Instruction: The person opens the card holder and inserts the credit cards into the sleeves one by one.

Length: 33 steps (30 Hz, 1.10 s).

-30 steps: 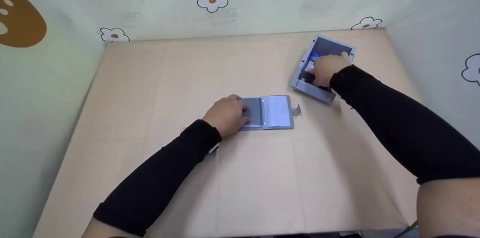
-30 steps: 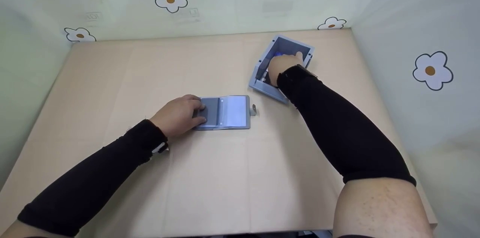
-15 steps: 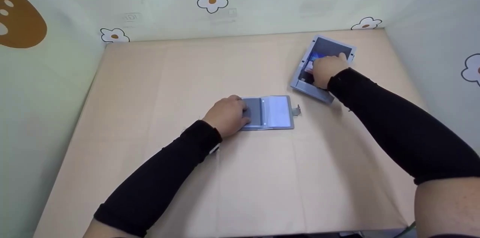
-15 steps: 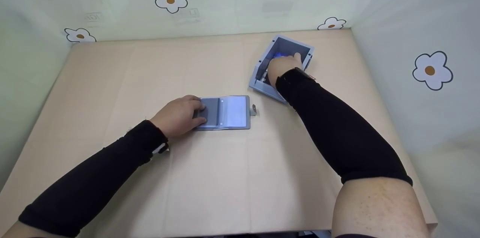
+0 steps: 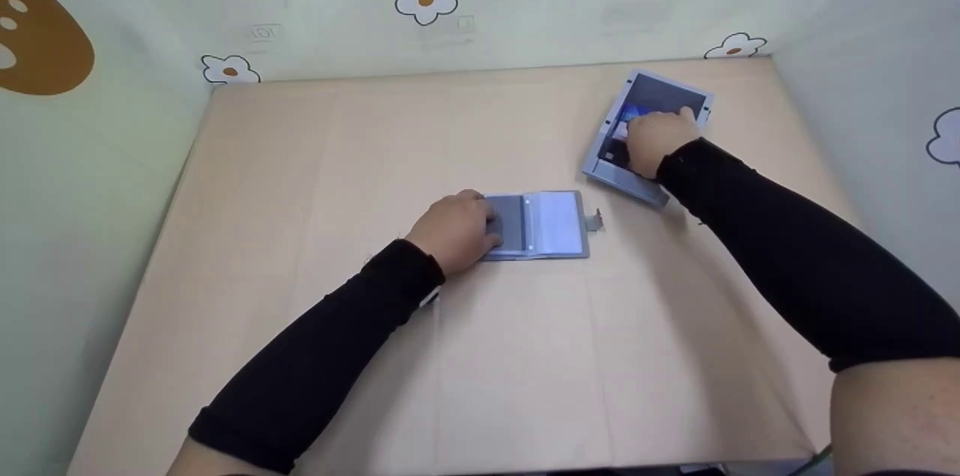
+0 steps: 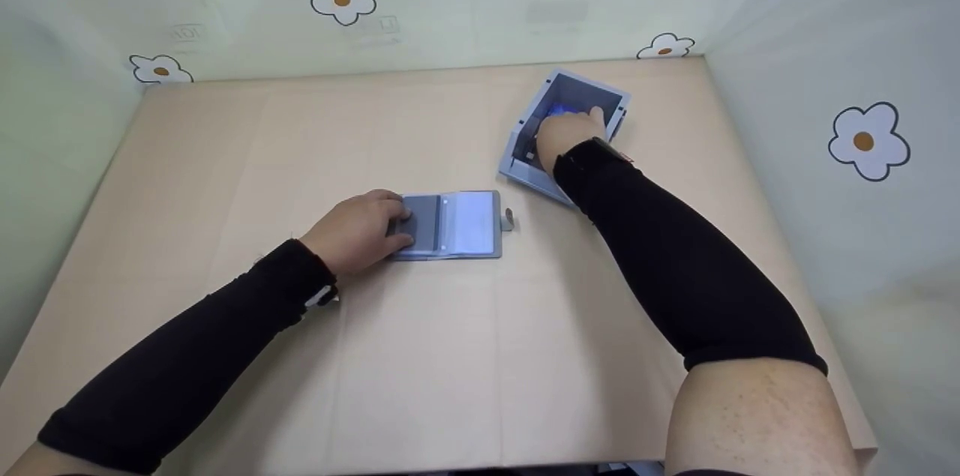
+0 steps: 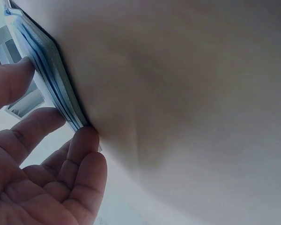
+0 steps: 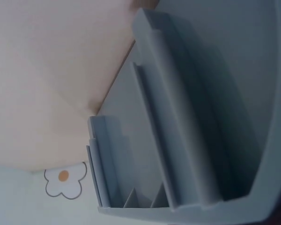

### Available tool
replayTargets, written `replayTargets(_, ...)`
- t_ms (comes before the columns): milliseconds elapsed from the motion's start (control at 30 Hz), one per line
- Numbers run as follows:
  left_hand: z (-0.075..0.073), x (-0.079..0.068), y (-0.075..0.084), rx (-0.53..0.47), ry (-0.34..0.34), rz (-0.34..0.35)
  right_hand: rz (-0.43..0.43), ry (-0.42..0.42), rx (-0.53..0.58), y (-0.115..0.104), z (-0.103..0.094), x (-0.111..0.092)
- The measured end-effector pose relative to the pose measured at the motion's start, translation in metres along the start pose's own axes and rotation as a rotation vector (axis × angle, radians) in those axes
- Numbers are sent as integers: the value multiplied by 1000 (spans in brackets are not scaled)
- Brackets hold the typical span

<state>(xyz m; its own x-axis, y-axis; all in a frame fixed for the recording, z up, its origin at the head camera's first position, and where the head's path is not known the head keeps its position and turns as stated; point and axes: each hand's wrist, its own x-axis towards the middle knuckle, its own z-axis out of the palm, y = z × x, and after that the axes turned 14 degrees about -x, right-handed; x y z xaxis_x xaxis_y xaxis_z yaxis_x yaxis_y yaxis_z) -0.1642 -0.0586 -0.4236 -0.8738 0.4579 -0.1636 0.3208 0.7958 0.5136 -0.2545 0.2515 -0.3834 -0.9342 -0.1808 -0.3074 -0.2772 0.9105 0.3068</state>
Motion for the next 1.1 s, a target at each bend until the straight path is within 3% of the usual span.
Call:
replayTargets(733, -6, -1, -1, -56, -42, -24, 73, 91, 148, 9, 9, 2)
replayTargets(1100, -6, -2, -3, -40, -43, -12, 84, 145, 115, 7, 11, 0)
